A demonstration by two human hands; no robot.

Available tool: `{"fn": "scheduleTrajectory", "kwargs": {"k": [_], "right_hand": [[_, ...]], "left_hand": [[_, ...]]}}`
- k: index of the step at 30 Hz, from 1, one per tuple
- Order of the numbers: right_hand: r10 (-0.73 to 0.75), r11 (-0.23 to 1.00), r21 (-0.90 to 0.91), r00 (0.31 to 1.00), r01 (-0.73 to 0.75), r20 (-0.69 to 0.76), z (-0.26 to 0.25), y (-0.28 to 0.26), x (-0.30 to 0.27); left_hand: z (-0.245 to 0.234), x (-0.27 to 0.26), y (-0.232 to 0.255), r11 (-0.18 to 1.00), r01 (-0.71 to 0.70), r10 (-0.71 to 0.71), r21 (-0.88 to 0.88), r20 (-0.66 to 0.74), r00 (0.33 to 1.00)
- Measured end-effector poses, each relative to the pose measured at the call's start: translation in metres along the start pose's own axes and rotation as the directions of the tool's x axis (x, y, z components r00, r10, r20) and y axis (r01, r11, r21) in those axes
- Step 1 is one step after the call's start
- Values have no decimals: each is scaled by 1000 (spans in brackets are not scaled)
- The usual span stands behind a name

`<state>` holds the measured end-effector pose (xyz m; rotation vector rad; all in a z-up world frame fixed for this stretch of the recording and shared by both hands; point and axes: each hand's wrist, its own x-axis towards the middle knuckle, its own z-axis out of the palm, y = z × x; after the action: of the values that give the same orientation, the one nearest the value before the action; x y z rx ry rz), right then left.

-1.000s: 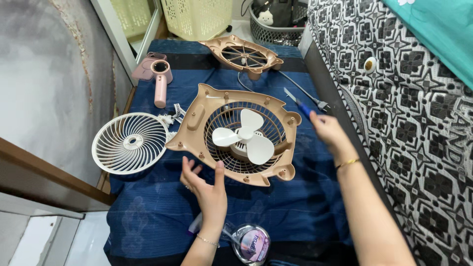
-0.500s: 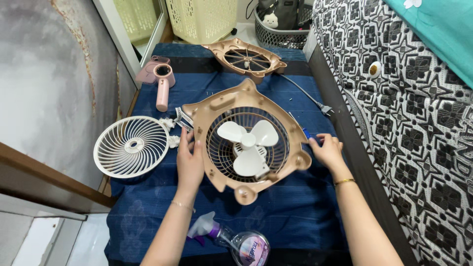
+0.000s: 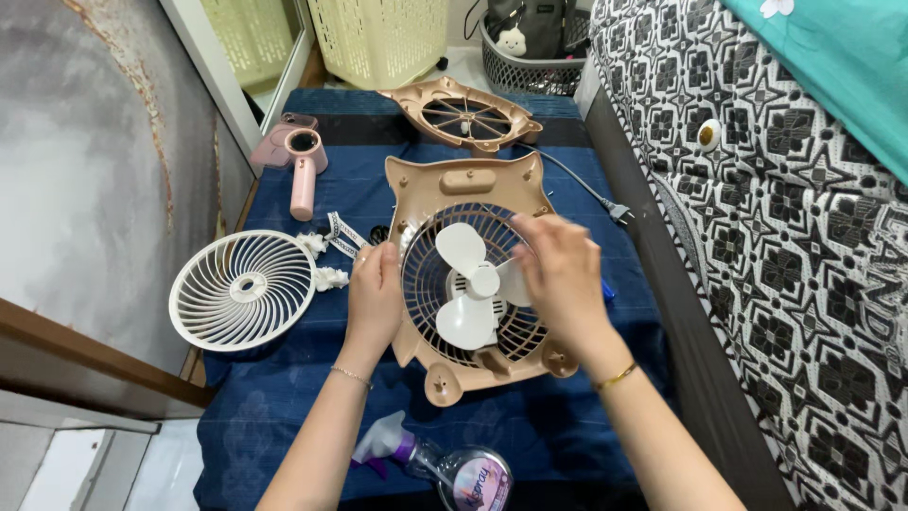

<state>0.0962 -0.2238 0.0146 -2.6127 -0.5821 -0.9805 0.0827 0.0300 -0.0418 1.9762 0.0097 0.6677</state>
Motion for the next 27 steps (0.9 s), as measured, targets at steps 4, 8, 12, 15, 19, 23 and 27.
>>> {"fn": "scheduleTrajectory", "kwargs": {"k": [4, 8, 12, 15, 19, 23, 27], "right_hand": [[-105, 970, -204, 986, 130, 130, -39, -45, -16], [147, 988, -121, 811, -95, 566, -61, -61, -29], [22, 1000, -4, 938, -22, 346, -57, -54, -25], [-43, 998, 52, 974, 32, 223, -45, -40, -16], [-46, 996, 90, 974, 27, 221, -28, -18, 6], [-15, 988, 154, 963, -28, 270, -4, 3, 47], [-108, 960, 275, 979, 57, 173, 45, 4, 95]], "left_hand": [[-7, 0, 19, 999, -17, 18, -29, 18, 1000], [-14, -4, 29, 998, -38, 40, -50, 37, 999], [-13, -4, 23, 997, -45, 49, -65, 59, 997], [-10, 4, 4, 999, -16, 18, -30, 68, 998], [-2, 24, -31, 992, 120, -117, -39, 72, 991], [4, 31, -62, 975, 216, -210, -53, 106, 972], [6, 28, -76, 913, 393, -376, -105, 150, 914]]}}
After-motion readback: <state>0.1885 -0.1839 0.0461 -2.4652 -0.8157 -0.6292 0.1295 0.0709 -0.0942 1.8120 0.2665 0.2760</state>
